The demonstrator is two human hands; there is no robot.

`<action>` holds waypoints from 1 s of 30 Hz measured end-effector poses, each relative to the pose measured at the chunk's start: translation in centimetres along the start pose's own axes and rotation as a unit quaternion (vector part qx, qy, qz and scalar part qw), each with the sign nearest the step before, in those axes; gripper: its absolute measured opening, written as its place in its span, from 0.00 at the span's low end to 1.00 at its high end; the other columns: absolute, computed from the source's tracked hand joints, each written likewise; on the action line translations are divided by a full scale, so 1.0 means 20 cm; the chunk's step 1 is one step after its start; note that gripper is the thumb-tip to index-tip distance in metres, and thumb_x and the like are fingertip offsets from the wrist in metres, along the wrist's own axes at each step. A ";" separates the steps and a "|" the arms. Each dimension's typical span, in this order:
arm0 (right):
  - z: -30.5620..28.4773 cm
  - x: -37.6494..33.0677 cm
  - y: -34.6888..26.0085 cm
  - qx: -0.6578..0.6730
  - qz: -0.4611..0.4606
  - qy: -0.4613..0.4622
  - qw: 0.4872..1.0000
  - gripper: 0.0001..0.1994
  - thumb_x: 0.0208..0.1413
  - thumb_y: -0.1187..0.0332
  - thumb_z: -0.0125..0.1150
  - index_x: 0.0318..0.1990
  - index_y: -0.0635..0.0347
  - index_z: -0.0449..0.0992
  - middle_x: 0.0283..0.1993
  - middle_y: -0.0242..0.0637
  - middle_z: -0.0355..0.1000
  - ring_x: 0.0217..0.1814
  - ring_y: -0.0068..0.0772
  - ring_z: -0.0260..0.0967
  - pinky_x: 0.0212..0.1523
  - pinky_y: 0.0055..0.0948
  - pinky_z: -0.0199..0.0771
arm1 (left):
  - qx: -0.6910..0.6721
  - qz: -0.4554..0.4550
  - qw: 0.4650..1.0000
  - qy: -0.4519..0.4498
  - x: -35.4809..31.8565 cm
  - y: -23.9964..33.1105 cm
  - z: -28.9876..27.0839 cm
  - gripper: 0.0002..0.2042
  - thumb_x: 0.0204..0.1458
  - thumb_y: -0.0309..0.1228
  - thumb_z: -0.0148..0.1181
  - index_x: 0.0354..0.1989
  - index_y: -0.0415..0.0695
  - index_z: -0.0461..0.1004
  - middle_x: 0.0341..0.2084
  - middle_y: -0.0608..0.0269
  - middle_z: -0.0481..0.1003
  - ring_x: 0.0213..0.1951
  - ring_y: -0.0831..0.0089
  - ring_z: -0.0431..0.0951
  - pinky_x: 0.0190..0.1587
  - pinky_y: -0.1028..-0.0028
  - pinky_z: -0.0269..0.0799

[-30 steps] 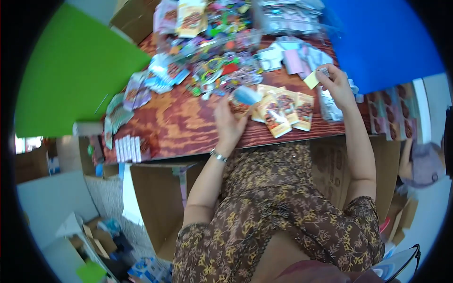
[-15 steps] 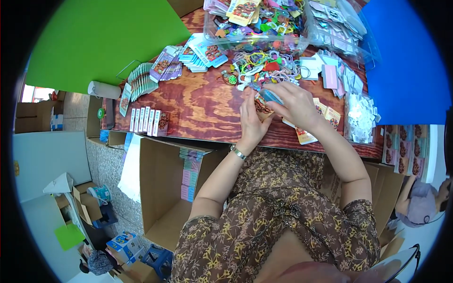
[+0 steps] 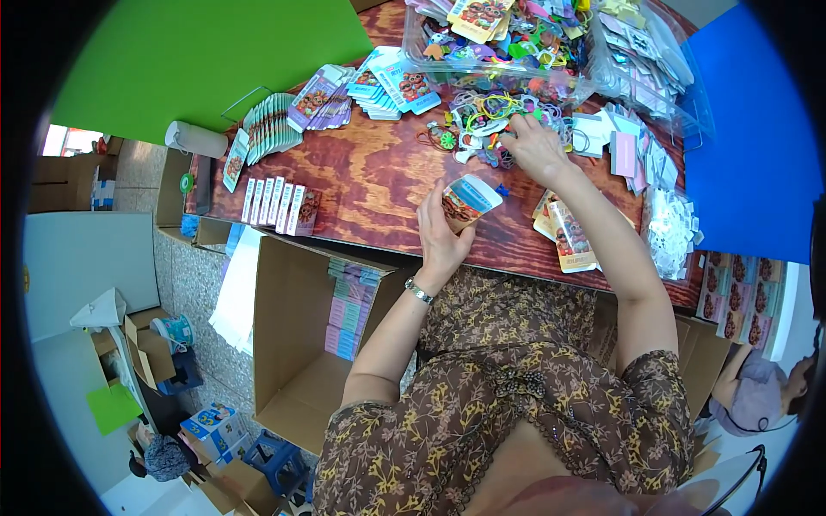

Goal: Packing small toy items and cards into plastic cups on a table.

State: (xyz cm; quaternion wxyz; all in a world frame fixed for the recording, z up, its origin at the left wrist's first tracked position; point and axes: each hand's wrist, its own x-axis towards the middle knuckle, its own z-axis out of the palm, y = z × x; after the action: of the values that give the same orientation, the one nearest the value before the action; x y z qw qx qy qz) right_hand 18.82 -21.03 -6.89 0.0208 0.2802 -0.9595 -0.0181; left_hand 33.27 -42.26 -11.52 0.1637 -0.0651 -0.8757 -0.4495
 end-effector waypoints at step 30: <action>-0.43 -0.02 0.17 0.404 0.072 0.011 0.912 0.12 0.57 0.72 0.61 0.49 0.59 0.79 0.26 0.35 0.74 0.29 0.22 0.73 0.31 0.31 0.70 | 0.037 -0.016 0.999 0.034 0.11 0.05 0.09 0.43 0.41 0.33 0.76 0.65 0.35 0.57 0.51 0.45 0.68 0.54 0.48 0.68 0.58 0.55 0.65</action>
State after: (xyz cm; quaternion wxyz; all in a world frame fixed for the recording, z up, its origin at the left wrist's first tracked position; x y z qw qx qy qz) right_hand 17.77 -18.19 1.81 -0.0821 0.1953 -0.9023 0.3754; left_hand 31.07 -40.24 -10.96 0.1882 -0.0295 -0.8867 -0.4213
